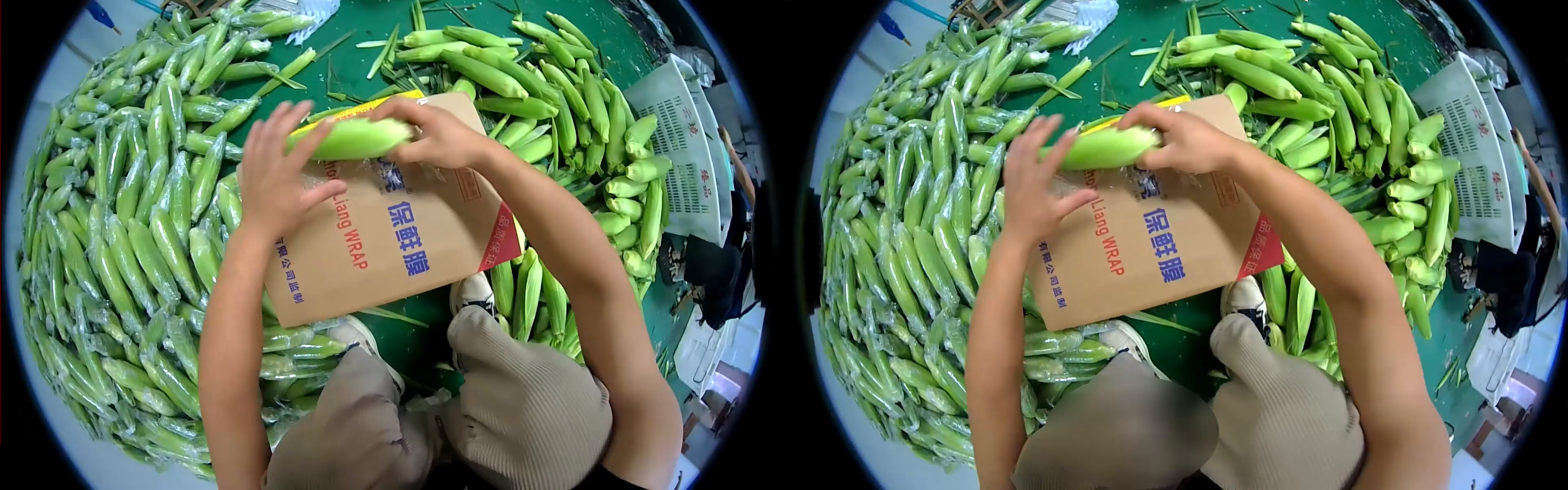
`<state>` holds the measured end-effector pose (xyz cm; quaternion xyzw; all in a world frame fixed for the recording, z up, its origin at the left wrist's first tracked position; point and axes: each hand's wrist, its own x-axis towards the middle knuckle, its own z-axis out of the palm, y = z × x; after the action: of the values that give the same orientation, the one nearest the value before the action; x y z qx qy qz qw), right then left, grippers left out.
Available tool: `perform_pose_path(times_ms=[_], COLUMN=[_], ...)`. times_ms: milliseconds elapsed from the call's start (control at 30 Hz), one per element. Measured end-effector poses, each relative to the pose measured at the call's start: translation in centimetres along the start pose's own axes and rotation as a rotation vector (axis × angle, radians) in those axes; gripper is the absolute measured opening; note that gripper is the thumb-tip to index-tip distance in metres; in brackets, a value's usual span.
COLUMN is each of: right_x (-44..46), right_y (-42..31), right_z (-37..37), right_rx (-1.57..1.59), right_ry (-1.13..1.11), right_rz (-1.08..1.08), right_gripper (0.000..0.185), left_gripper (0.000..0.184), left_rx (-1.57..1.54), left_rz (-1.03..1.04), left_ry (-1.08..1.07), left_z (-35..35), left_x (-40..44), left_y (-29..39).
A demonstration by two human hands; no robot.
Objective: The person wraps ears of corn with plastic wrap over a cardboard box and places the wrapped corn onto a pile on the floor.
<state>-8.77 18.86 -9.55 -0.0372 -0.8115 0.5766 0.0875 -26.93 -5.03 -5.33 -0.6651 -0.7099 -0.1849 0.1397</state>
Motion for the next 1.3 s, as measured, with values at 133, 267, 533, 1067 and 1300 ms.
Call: perform_pose_path(times_ms=[133,267,533,1067,1300], right_x=[-1.2,-5.9,-5.4,1.5,0.8], right_y=[1.8,9.2,5.0,0.1,-0.8], right_z=[-1.1,0.1,2.5,5.4,5.2], right_rx=[-0.378,-0.531,-0.399,-0.7,-0.742], right_ry=[-0.032,0.043,0.452,0.116,0.173], right_rz=[-0.139,-0.271,-0.396,-0.114,-0.144], right_gripper=[0.079,0.063,0.022,0.062,0.058], left_gripper=[0.07,0.062,0.066,0.051,0.023], left_rx=[-0.157,-0.297,-0.011,-0.077,-0.061], left_rz=[-0.202,-0.179,-0.261,-0.733,-0.485], left_ry=[-0.259,-0.27,-0.685,-0.068,0.02], left_z=[4.2,6.1,1.3,2.2,2.0], left_x=[-0.1,-1.3,3.6,-11.0,-9.8], left_y=[-0.5,-2.7,3.1,-0.8,-0.3])
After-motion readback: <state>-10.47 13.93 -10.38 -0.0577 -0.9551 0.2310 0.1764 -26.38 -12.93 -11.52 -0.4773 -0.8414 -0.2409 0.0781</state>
